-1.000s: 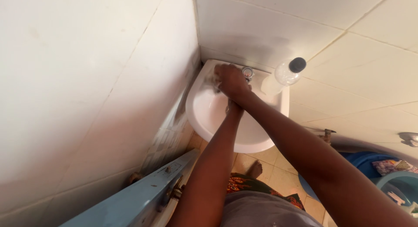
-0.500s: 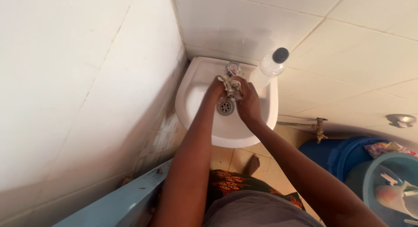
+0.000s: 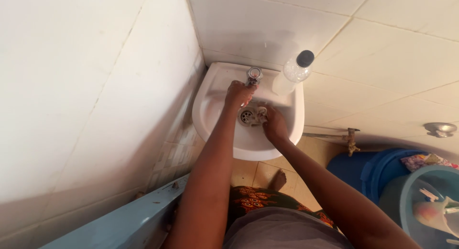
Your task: Washing a small cloth in a sink with water.
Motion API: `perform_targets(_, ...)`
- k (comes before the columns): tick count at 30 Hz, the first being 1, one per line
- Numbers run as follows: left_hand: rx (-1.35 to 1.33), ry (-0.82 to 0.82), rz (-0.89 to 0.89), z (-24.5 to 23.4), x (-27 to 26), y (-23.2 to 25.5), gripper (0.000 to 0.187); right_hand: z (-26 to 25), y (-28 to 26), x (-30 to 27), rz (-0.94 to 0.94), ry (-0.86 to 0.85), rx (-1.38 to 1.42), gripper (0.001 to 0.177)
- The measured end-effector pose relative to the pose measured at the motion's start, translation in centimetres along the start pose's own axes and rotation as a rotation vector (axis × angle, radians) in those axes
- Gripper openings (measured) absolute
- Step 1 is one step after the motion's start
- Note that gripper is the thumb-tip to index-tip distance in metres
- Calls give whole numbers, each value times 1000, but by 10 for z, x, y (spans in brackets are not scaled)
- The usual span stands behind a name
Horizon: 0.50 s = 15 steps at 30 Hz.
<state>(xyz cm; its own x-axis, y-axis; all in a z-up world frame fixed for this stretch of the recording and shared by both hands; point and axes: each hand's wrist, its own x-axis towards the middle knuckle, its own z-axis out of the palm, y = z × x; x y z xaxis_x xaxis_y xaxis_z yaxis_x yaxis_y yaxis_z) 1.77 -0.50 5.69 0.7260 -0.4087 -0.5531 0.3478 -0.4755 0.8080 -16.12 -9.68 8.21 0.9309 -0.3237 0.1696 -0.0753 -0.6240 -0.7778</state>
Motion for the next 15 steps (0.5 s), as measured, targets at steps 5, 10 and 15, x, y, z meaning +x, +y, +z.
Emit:
perform_targets(5, -550, -437, -236, -24, -16, 9, 36, -22, -30, -3, 452, -49, 77, 30)
perform_targets(10, -861, -684, -128, -24, 15, -32, 41, -32, -79, 5, 143, 105, 52, 31)
perform_targets(15, -971, -586, -213, -19, 44, -60, 31, -10, -77, 31, -312, 68, -131, 42)
